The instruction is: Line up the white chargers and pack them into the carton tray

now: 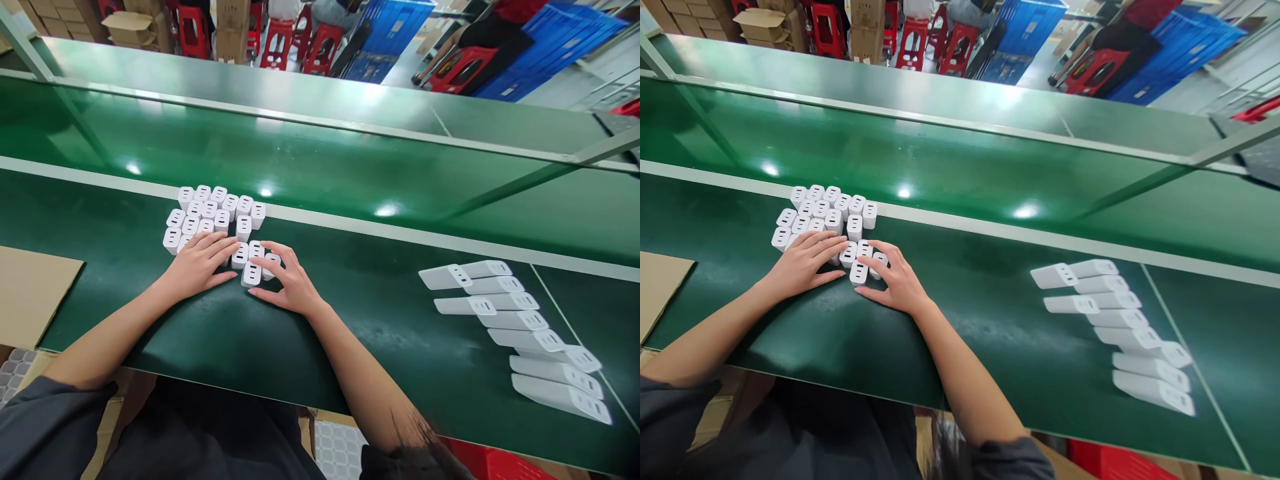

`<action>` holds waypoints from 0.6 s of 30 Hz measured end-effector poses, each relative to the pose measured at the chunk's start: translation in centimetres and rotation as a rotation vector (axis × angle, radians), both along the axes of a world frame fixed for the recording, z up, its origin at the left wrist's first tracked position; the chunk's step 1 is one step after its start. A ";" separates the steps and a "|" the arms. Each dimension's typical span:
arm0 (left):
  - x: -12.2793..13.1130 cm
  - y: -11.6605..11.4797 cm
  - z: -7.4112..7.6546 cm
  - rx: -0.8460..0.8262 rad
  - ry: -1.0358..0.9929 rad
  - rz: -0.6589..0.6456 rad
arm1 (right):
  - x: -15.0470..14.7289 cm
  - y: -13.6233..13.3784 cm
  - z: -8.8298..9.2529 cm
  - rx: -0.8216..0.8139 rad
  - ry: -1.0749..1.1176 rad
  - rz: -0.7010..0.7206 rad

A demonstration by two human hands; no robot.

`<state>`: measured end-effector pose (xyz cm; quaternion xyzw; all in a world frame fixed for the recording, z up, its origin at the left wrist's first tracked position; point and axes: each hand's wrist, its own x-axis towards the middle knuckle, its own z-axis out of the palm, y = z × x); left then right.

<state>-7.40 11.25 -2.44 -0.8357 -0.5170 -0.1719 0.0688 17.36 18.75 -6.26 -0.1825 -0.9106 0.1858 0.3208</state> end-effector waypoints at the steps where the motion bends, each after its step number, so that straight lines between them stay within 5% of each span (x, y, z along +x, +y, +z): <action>1: -0.1 -0.2 -0.1 0.005 -0.011 -0.014 | -0.1 0.0 0.0 -0.001 0.001 -0.001; 11: -1.1 -1.4 1.1 -0.124 -0.100 -0.159 | -0.1 0.2 -0.1 -0.030 -0.014 -0.003; 18: -0.1 -1.5 -0.1 -0.025 -0.129 -0.056 | -0.3 0.1 -0.1 0.023 0.004 -0.001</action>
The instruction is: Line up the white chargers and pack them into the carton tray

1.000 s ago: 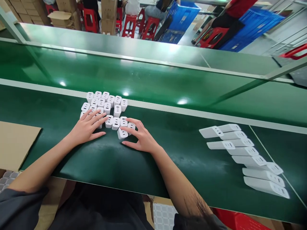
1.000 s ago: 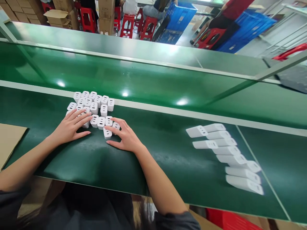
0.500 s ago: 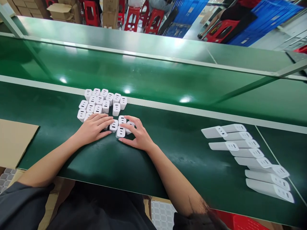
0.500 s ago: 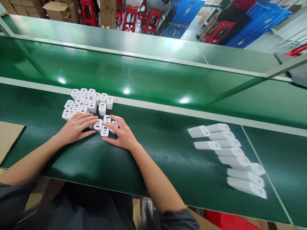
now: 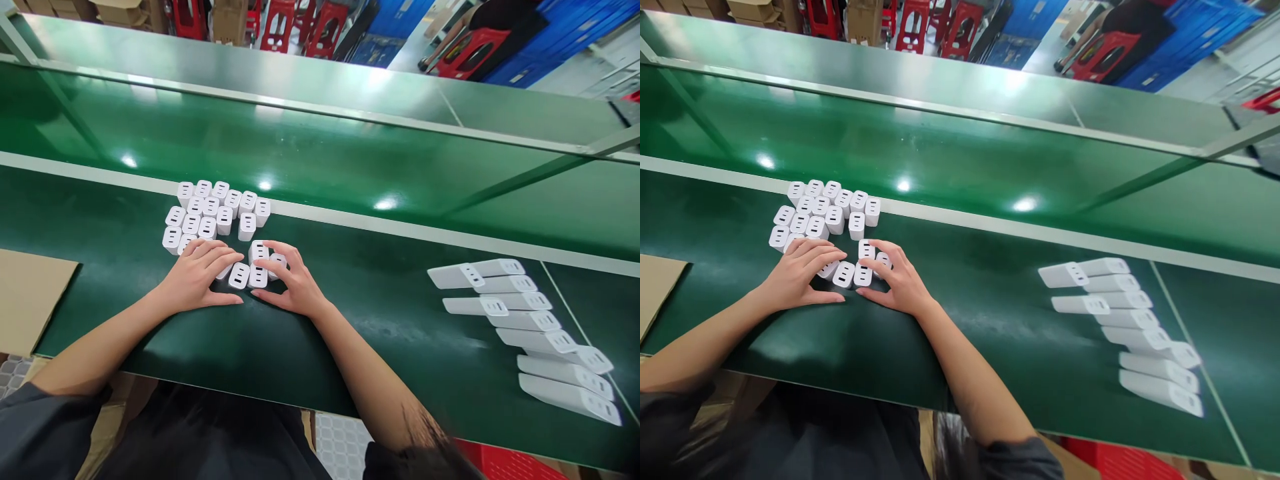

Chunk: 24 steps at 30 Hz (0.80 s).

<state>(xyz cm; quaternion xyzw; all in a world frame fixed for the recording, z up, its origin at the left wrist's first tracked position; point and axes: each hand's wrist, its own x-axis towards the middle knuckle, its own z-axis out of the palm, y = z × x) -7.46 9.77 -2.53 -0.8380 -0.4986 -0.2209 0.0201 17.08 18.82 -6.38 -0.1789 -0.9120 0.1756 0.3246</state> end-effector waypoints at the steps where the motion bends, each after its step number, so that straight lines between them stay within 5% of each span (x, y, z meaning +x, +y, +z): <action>1: 0.2 0.0 -0.2 0.015 -0.007 0.004 | 0.0 0.0 0.0 0.005 0.006 -0.001; 15: 0.0 -0.7 1.6 -0.230 -0.126 -0.272 | 0.1 0.0 0.3 -0.050 0.034 0.047; 24: -1.3 -0.4 2.6 -0.235 -0.092 -0.130 | 0.1 -0.5 0.7 0.054 -0.050 0.064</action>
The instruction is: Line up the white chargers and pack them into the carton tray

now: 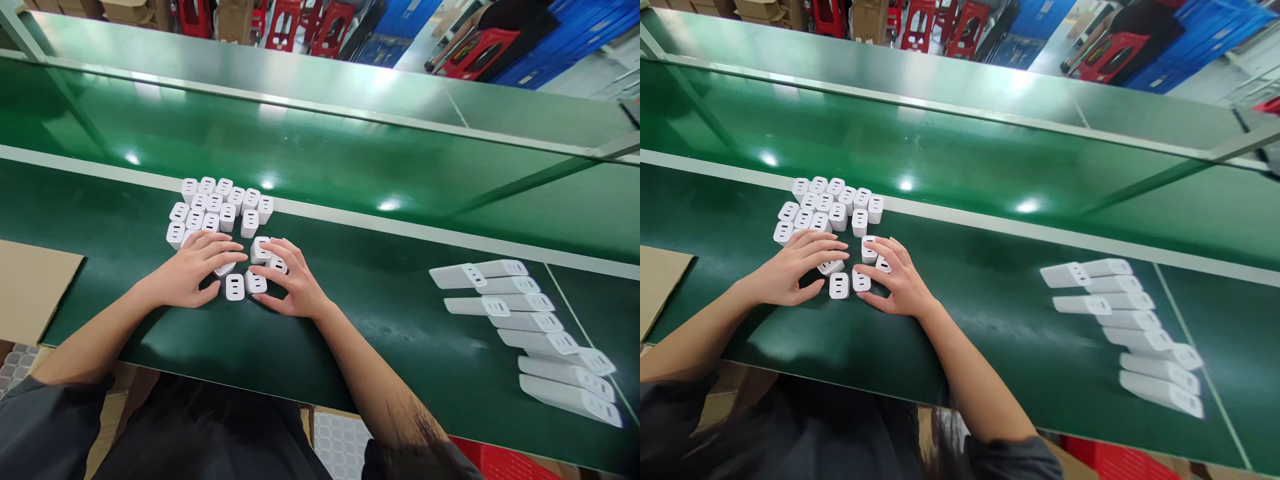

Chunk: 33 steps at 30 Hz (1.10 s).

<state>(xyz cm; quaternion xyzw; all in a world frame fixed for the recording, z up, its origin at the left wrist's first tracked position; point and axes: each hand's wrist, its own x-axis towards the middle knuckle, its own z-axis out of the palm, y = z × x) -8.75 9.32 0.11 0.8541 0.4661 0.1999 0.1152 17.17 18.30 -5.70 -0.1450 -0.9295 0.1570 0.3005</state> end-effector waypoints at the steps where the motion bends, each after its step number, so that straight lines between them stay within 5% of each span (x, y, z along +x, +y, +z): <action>1: -0.3 0.0 0.2 -0.023 0.038 0.011 | 0.0 -0.2 0.0 0.017 -0.013 0.006; 14: -1.1 -0.2 0.3 -0.025 0.136 -0.003 | -1.2 -2.9 0.6 0.308 -0.113 0.030; 20: -0.6 -0.6 0.5 0.038 0.201 -0.064 | -0.9 -2.0 0.5 0.143 -0.078 0.007; 24: 1.0 -0.9 0.3 0.134 0.166 -0.055 | 0.0 -0.5 1.2 -0.060 0.150 -0.158; 33: 5.0 -1.2 -3.2 0.353 0.247 0.028 | 0.4 1.6 0.2 -0.326 0.032 -0.064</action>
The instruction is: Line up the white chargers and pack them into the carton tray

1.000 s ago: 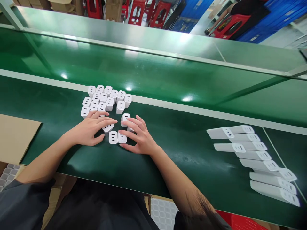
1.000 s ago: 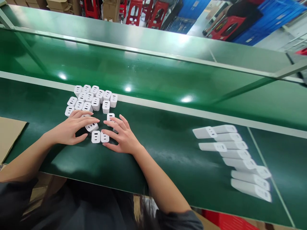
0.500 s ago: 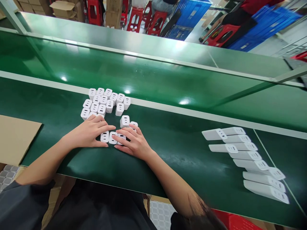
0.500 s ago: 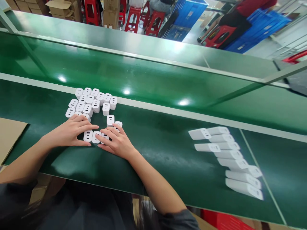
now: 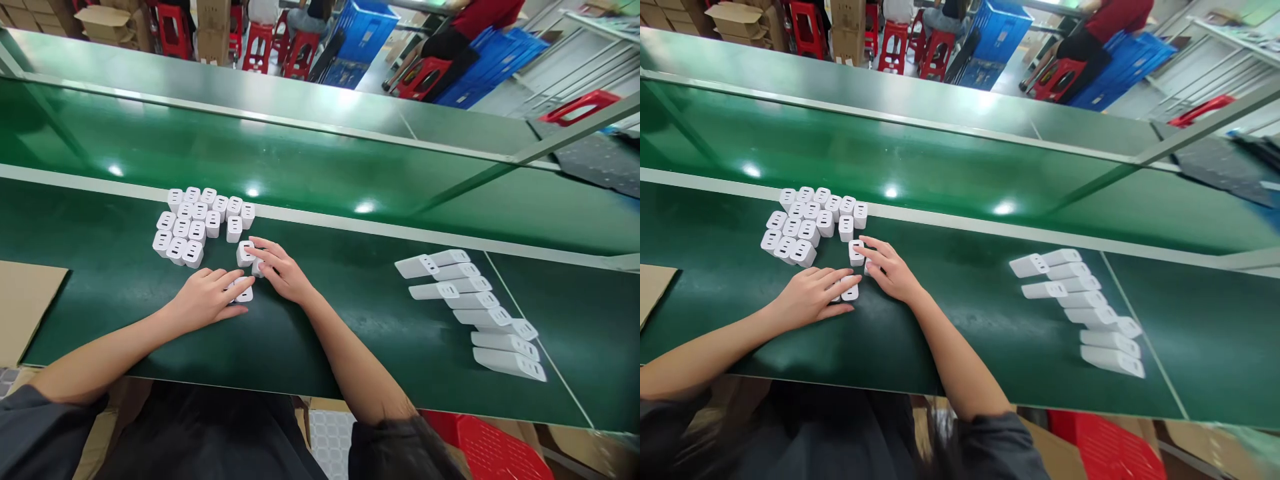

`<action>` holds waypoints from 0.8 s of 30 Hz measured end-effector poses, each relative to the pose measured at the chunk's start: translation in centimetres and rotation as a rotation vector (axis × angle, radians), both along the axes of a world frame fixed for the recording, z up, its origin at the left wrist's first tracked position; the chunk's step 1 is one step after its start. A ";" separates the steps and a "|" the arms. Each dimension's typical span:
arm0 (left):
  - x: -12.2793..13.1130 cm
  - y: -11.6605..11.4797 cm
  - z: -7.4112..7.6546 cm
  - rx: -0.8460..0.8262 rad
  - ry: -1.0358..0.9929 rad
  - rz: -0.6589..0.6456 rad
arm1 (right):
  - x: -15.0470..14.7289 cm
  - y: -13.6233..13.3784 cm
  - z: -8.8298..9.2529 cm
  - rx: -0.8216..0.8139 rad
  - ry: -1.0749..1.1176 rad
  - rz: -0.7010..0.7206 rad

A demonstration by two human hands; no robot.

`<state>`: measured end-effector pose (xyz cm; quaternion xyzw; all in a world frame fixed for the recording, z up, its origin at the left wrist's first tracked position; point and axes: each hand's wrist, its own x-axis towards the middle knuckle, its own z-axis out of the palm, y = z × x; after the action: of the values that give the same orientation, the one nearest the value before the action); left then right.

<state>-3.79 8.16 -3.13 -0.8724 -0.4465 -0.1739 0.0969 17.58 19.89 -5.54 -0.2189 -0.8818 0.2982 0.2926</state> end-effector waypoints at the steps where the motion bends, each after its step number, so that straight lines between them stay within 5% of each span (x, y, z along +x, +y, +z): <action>1: -0.1 0.1 -0.3 0.001 -0.007 0.008 | 0.2 0.1 0.0 -0.019 0.016 0.007; 10: -1.7 0.2 0.3 -0.097 -0.104 0.118 | 0.6 -0.9 1.9 0.083 0.041 -0.006; 19: -2.8 0.1 1.6 -0.251 -0.045 0.118 | 0.1 -1.9 2.4 -0.045 0.004 0.146; 24: -1.9 0.1 1.9 -0.139 -0.040 0.137 | 2.5 -0.6 4.2 -0.132 -0.047 0.148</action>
<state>-5.67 8.24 -1.25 -0.8407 -0.5180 -0.1527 0.0387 20.10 19.29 -1.35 -0.1789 -0.8807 0.3710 0.2339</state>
